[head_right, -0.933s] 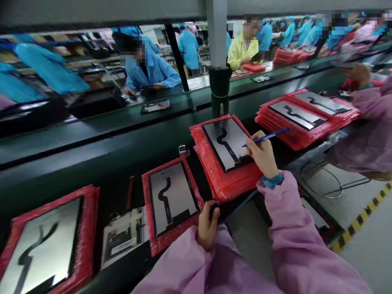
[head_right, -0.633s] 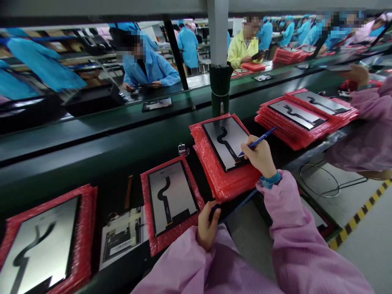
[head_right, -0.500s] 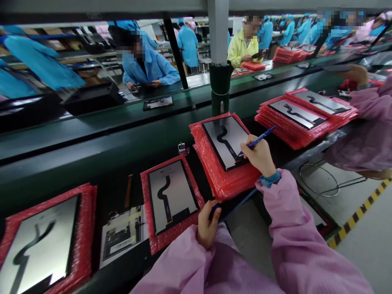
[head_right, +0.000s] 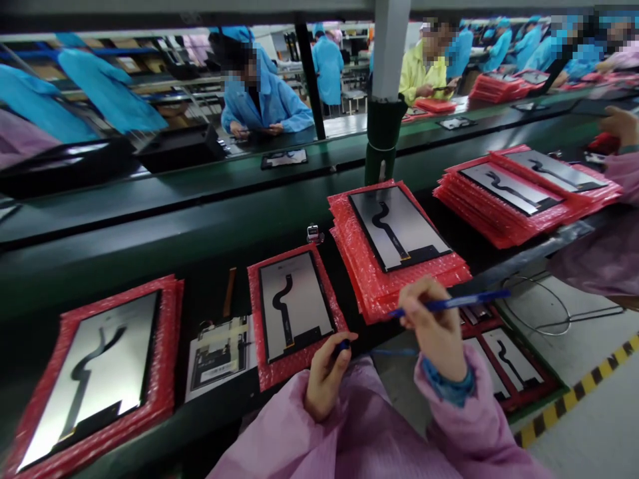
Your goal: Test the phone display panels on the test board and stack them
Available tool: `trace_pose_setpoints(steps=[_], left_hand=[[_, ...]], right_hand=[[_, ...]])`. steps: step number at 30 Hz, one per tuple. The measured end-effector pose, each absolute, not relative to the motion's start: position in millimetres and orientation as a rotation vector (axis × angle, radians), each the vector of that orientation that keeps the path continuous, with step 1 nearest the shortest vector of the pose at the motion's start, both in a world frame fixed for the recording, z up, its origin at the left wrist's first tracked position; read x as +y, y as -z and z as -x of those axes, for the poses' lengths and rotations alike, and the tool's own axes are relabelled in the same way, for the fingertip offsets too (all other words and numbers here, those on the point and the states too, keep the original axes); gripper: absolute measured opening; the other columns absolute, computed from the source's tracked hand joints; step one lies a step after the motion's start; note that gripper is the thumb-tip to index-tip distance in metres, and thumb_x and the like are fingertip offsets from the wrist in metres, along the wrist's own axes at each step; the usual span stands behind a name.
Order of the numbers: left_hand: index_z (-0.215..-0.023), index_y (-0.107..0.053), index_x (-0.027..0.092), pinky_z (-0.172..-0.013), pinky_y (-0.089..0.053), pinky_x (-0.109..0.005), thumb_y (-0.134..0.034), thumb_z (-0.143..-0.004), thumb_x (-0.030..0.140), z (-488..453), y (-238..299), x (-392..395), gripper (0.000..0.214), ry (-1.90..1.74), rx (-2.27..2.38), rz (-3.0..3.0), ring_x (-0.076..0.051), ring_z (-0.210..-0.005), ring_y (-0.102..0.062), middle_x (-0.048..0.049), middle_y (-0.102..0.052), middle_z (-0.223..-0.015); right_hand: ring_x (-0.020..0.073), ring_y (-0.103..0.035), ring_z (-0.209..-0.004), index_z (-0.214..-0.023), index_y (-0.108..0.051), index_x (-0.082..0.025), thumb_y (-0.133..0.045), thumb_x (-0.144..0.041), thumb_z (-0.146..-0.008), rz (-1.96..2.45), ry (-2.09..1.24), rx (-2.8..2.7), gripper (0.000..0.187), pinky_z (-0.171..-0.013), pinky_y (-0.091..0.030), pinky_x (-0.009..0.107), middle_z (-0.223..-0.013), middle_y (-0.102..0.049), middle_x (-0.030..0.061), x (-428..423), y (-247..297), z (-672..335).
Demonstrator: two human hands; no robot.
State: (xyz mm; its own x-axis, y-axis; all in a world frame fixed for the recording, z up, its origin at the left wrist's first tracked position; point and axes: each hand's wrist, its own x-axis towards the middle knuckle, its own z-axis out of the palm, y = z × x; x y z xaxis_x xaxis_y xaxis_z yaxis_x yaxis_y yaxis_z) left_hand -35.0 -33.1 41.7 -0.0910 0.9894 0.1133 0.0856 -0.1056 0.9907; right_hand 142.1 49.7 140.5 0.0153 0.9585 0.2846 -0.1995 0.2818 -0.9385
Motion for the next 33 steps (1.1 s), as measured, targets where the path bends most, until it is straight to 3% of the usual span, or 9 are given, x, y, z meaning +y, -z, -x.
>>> trace_pose_setpoints(steps=[6, 12, 14, 17, 19, 21, 26, 30, 33], left_hand=[[-0.108, -0.073, 0.018, -0.085, -0.052, -0.028, -0.05, -0.099, 0.059, 62.9, -60.0, -53.0, 0.048, -1.245, 1.206, -1.314, -0.02, -0.093, -0.07, -0.0078, -0.077, -0.101], [-0.11, -0.07, 0.012, -0.074, -0.052, -0.028, -0.042, -0.097, 0.068, 84.0, -49.9, -68.5, 0.063, -1.233, 1.213, -1.342, -0.019, -0.08, -0.066, -0.0097, -0.074, -0.092], [-0.112, -0.068, 0.012, -0.076, -0.052, -0.029, -0.04, -0.098, 0.067, 90.0, -48.0, -74.5, 0.063, -1.243, 1.167, -1.364, -0.019, -0.082, -0.066, -0.0105, -0.073, -0.093], [-0.127, -0.058, 0.013, -0.089, -0.054, -0.034, -0.042, -0.101, 0.062, 98.3, -45.6, -84.3, 0.058, -1.33, 1.079, -1.356, -0.023, -0.101, -0.069, -0.0145, -0.07, -0.112], [-0.132, -0.052, 0.013, -0.093, -0.055, -0.037, -0.044, -0.1, 0.061, 106.1, -44.8, -90.5, 0.058, -1.411, 1.129, -1.347, -0.025, -0.11, -0.068, -0.0173, -0.067, -0.12], [-0.13, -0.054, 0.013, -0.097, -0.055, -0.039, -0.044, -0.099, 0.062, 117.4, -47.1, -95.6, 0.058, -1.445, 1.268, -1.383, -0.027, -0.114, -0.067, -0.0197, -0.065, -0.123], [-0.114, -0.07, 0.017, -0.092, -0.058, -0.039, -0.047, -0.101, 0.049, 148.2, -71.5, -106.5, 0.042, -1.194, 1.419, -1.658, -0.028, -0.102, -0.072, -0.0158, -0.075, -0.107], [-0.116, -0.071, 0.02, -0.088, -0.059, -0.038, -0.051, -0.097, 0.03, 154.8, -87.3, -115.8, 0.03, -0.999, 1.532, -1.821, -0.028, -0.095, -0.074, -0.0117, -0.078, -0.104], [-0.122, -0.068, 0.02, -0.086, -0.059, -0.037, -0.051, -0.098, 0.027, 154.5, -83.9, -117.3, 0.031, -0.955, 1.585, -1.875, -0.027, -0.094, -0.074, -0.0107, -0.077, -0.104]], right_hand=[[0.0061, -0.04, -0.046, -0.068, -0.049, -0.02, -0.065, -0.051, -0.091, 0.919, -1.53, -1.257, 0.041, -0.043, -0.028, 0.02, -0.057, -0.043, -0.0051, 13.7, -104.7, -87.6], [0.007, -0.04, -0.052, -0.065, -0.051, -0.019, -0.062, -0.05, -0.093, 0.957, -1.443, -1.621, 0.043, -0.048, -0.034, 0.02, -0.059, -0.044, -0.004, 4.6, -101.8, -60.0], [0.0089, -0.047, -0.057, -0.067, -0.056, -0.019, -0.055, -0.05, -0.097, 0.88, -1.327, -1.728, 0.043, -0.053, -0.04, 0.02, -0.064, -0.049, -0.0016, -2.0, -96.7, -49.9], [0.0164, -0.066, -0.094, -0.099, -0.073, -0.024, -0.041, -0.051, -0.103, 0.81, -1.254, -1.775, 0.042, -0.082, -0.055, 0.026, -0.099, -0.069, 0.0055, -15.8, -81.0, -32.5], [0.0202, -0.063, -0.12, -0.127, -0.068, -0.028, -0.035, -0.05, -0.104, 0.832, -1.313, -1.782, 0.046, -0.103, -0.053, 0.034, -0.127, -0.068, 0.0071, -25.8, -69.3, -21.2], [0.0214, -0.059, -0.131, -0.138, -0.062, -0.028, -0.032, -0.048, -0.105, 0.873, -1.406, -1.803, 0.049, -0.113, -0.047, 0.039, -0.138, -0.064, 0.0073, -34.1, -61.4, -11.5], [0.0221, -0.061, -0.131, -0.141, -0.061, -0.026, -0.023, -0.044, -0.107, 0.745, -1.485, -1.997, 0.053, -0.114, -0.048, 0.043, -0.141, -0.064, 0.0076, -45.2, -66.5, 0.2], [0.0221, -0.059, -0.133, -0.148, -0.053, -0.03, -0.029, -0.039, -0.106, 0.655, -1.345, -2.155, 0.049, -0.115, -0.047, 0.045, -0.141, -0.064, 0.0055, -48.5, -76.5, 2.3], [0.0218, -0.062, -0.129, -0.145, -0.057, -0.029, -0.026, -0.039, -0.107, 0.613, -1.35, -2.176, 0.05, -0.112, -0.05, 0.044, -0.137, -0.067, 0.0069, -45.2, -79.4, 7.6]])
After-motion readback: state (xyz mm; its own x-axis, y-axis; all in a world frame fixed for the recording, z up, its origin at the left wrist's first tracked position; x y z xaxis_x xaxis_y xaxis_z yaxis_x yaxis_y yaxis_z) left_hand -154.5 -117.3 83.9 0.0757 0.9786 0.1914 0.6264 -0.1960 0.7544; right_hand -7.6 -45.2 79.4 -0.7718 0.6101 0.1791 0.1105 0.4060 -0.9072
